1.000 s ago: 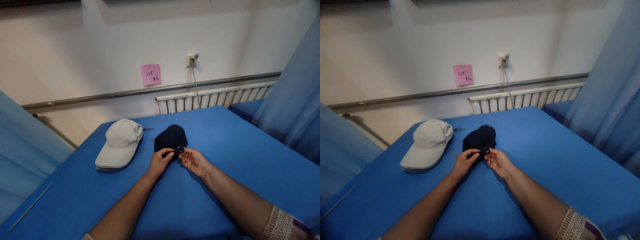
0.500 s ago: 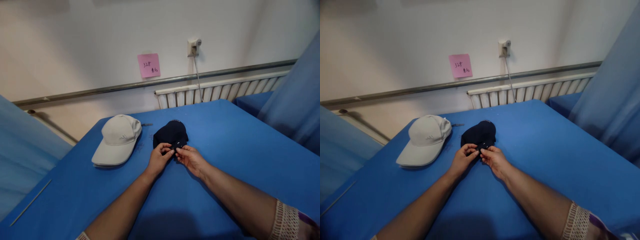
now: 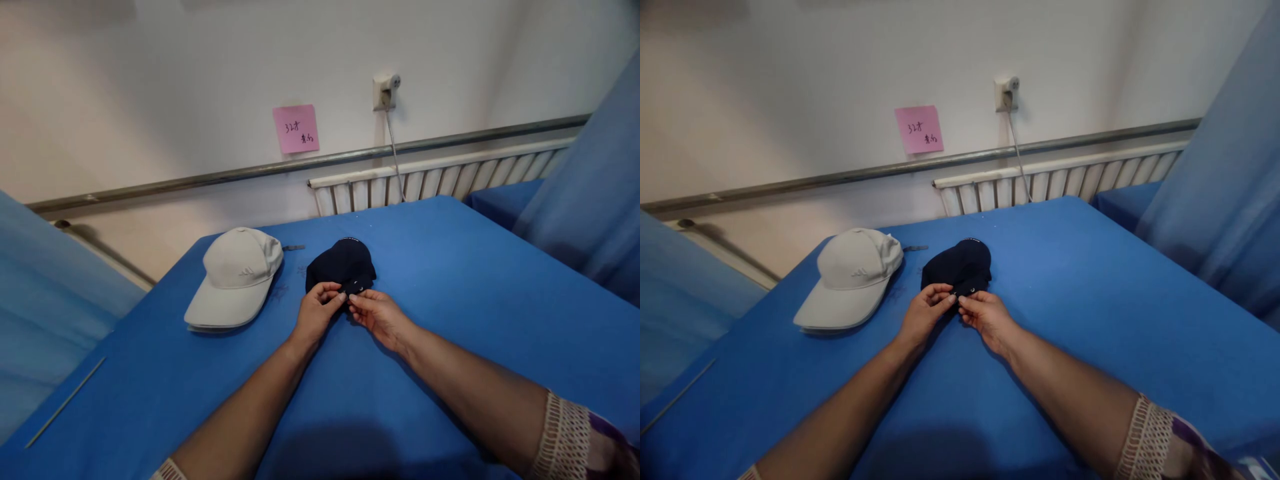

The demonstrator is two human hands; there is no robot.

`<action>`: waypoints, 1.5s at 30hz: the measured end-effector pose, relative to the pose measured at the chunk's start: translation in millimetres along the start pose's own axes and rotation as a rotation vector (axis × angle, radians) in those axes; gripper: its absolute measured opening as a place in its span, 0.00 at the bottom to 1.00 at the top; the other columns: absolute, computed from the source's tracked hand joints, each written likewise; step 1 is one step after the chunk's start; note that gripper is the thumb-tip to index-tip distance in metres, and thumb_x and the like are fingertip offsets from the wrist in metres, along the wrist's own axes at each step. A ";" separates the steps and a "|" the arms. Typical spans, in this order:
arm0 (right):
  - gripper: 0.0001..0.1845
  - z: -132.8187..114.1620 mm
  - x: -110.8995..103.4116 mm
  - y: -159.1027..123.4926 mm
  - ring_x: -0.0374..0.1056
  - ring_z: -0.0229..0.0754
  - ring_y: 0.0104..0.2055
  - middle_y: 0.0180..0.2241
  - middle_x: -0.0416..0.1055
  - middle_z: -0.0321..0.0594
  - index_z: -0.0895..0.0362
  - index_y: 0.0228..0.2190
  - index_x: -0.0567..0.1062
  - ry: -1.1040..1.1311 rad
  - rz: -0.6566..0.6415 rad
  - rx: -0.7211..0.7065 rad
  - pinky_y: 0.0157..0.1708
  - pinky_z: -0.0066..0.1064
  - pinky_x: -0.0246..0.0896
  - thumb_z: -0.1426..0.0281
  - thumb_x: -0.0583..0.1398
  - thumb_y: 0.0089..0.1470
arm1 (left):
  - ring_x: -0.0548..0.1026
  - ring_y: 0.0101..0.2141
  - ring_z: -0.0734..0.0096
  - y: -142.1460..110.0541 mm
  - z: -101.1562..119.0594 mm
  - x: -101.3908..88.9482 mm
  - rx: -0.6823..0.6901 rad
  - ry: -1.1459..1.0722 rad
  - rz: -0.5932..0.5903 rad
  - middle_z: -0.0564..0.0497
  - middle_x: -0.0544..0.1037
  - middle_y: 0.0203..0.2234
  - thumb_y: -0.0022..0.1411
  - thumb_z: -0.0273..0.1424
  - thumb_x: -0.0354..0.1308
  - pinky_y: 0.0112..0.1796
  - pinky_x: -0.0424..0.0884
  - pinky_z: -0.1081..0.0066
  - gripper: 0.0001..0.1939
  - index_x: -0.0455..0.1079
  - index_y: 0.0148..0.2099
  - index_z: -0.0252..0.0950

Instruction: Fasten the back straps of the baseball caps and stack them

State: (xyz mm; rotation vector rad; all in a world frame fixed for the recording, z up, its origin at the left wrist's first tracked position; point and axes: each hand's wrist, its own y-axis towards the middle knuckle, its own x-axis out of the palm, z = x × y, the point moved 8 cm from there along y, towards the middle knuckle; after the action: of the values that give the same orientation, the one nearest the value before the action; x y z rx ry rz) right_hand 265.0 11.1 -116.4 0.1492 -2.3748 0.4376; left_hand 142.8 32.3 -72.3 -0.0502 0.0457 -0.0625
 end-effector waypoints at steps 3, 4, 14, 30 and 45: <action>0.17 -2.7 1.4 -0.2 0.63 0.33 0.25 0.23 0.70 0.34 0.59 0.24 0.74 -0.041 -0.002 -0.038 0.29 0.29 0.58 0.67 0.73 0.32 | 0.72 0.27 0.77 0.7 -1.3 0.2 0.000 0.000 0.009 0.56 0.75 0.25 0.45 0.32 0.68 0.32 0.67 0.75 0.18 0.69 0.39 0.34; 0.17 -3.6 1.2 -0.5 0.63 0.33 0.25 0.23 0.69 0.34 0.59 0.24 0.74 -0.051 0.009 -0.050 0.29 0.29 0.58 0.66 0.73 0.32 | 0.72 0.27 0.77 0.9 -1.4 0.2 0.000 0.003 0.013 0.56 0.74 0.25 0.45 0.32 0.68 0.31 0.66 0.75 0.19 0.69 0.39 0.34; 0.17 -2.7 -1.2 -0.7 0.62 0.33 0.25 0.22 0.69 0.35 0.59 0.23 0.73 -0.090 0.072 -0.088 0.27 0.29 0.57 0.65 0.73 0.31 | 0.72 0.24 0.76 2.7 -3.1 0.2 0.009 0.045 0.035 0.56 0.74 0.23 0.44 0.34 0.68 0.29 0.65 0.75 0.20 0.66 0.39 0.34; 0.17 -9.2 -2.4 -1.3 0.61 0.32 0.23 0.21 0.68 0.33 0.58 0.23 0.72 -0.141 0.093 -0.148 0.25 0.28 0.56 0.62 0.71 0.37 | 0.69 0.47 0.58 -24.6 51.5 9.0 0.622 0.822 0.079 0.45 0.75 0.43 0.56 0.33 0.60 0.50 0.62 0.57 0.11 0.71 0.43 0.38; 0.13 -0.5 -5.5 -0.5 0.70 0.36 0.31 0.31 0.75 0.41 0.59 0.30 0.75 0.055 0.069 0.027 0.29 0.27 0.64 0.66 0.70 0.43 | 0.73 0.42 0.63 -3.6 26.6 -9.3 0.489 0.658 0.074 0.48 0.78 0.39 0.61 0.32 0.55 0.44 0.69 0.63 0.11 0.74 0.45 0.40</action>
State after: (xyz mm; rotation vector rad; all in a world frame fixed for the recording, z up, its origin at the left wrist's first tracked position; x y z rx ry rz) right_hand 269.5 10.8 -119.6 0.0665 -2.3256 0.5008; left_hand 134.5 30.6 -45.2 0.4638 0.6871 -0.0126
